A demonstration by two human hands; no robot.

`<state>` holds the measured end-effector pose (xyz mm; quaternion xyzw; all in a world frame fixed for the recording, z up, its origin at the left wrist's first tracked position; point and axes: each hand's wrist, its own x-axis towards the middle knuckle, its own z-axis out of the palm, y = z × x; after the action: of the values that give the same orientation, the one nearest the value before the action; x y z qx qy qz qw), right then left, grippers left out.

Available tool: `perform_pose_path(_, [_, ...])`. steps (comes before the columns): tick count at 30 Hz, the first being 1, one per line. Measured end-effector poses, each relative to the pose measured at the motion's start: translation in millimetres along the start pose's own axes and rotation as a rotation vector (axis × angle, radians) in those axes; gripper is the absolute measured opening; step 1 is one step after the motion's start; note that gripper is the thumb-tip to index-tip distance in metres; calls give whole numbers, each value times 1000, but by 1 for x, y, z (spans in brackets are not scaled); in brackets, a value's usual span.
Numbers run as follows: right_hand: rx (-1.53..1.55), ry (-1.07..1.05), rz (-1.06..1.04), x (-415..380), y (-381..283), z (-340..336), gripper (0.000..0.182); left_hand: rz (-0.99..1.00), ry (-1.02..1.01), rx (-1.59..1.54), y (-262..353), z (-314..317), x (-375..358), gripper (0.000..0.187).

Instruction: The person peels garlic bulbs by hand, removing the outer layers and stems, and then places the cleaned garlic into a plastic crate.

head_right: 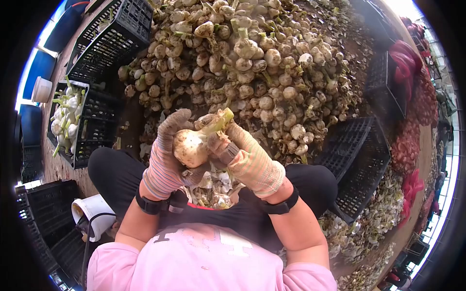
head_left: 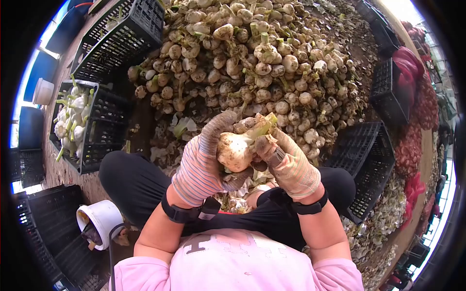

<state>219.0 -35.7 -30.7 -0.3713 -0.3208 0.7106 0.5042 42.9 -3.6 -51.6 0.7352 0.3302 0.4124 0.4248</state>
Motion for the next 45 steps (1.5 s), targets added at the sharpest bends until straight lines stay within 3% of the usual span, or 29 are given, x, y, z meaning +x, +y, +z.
perform_pose_path(3, [-107,-82,36,2,0,-5,46,51,40,-60,2,5,0,81])
perform_pose_path(5, [-104,-2,-13,5,5,-6,51,-310,137,-644,10,12,-2,77])
perform_pose_path(7, [-83,-33,5,5,10,-9,54,-640,-174,-1195,-1,-7,2,74])
perform_pose_path(9, [-176,-65,-249,5,13,-8,56,-671,-141,-1280,1,-7,5,66])
perform_pose_path(10, [-84,-84,-180,5,13,-8,52,-700,-106,-1365,2,-8,6,62])
perform_pose_path(11, [-85,-88,-182,6,11,-7,52,-620,54,-1088,-8,-11,7,52])
perform_pose_path(13, [-55,33,7,8,6,-3,41,-258,393,-245,-19,-11,8,46])
perform_pose_path(14, [-12,62,-29,10,12,-2,27,-167,439,116,-9,-19,8,32])
perform_pose_path(15, [-5,69,-31,10,16,0,27,-206,422,30,-11,-18,-1,31])
perform_pose_path(17, [-413,36,-81,11,22,2,20,-28,211,202,11,-15,4,29])
perform_pose_path(18, [-376,24,-204,17,36,2,20,-119,152,230,13,-13,2,25])
perform_pose_path(19, [-376,23,-206,19,35,3,20,-117,154,231,12,-15,2,25])
perform_pose_path(21, [-426,168,-338,22,28,3,21,-260,101,-151,8,-17,2,21])
perform_pose_path(22, [-647,214,-262,24,12,-4,23,-292,48,-484,13,-21,2,21])
perform_pose_path(23, [-462,232,-183,32,22,-14,23,-238,4,-629,11,-21,-4,24])
perform_pose_path(26, [-817,-181,-166,25,25,-2,24,-266,96,-842,11,-18,-3,31])
perform_pose_path(27, [-1139,-343,-324,24,35,-5,24,-334,198,-950,10,-16,-3,32])
perform_pose_path(28, [-964,-444,-163,18,32,-1,23,-349,351,-884,6,-14,-1,31])
perform_pose_path(29, [-785,-539,-2,11,27,3,23,-503,415,-983,-1,-21,-3,28])
perform_pose_path(32, [-101,-562,-281,11,17,-3,43,-629,574,-949,-31,-30,-10,27])
perform_pose_path(33, [-97,-564,-279,11,16,-3,43,-631,577,-946,-36,-30,-13,27])
perform_pose_path(35, [4,-36,-267,9,10,-7,40,-726,643,-1032,-44,-31,-15,27])
perform_pose_path(36, [-423,-165,-226,24,23,-30,38,-718,578,-1065,-44,-33,-16,26])
perform_pose_path(37, [-423,-163,-229,25,23,-24,38,-717,574,-1064,-44,-35,-14,26])
perform_pose_path(39, [-1737,-387,253,28,28,-7,44,-724,673,-1189,-43,-39,-12,29])
perform_pose_path(41, [-1761,-610,391,24,37,-6,48,-675,717,-1224,-30,-56,-5,26])
perform_pose_path(42, [-1683,-515,231,19,49,-9,46,-607,770,-1200,-36,-67,-8,26])
perform_pose_path(43, [-1671,-521,230,20,48,-9,46,-538,819,-1176,-37,-75,-8,25])
perform_pose_path(45, [-1554,-549,22,22,39,-9,44,-479,864,-962,-32,-78,-9,26])
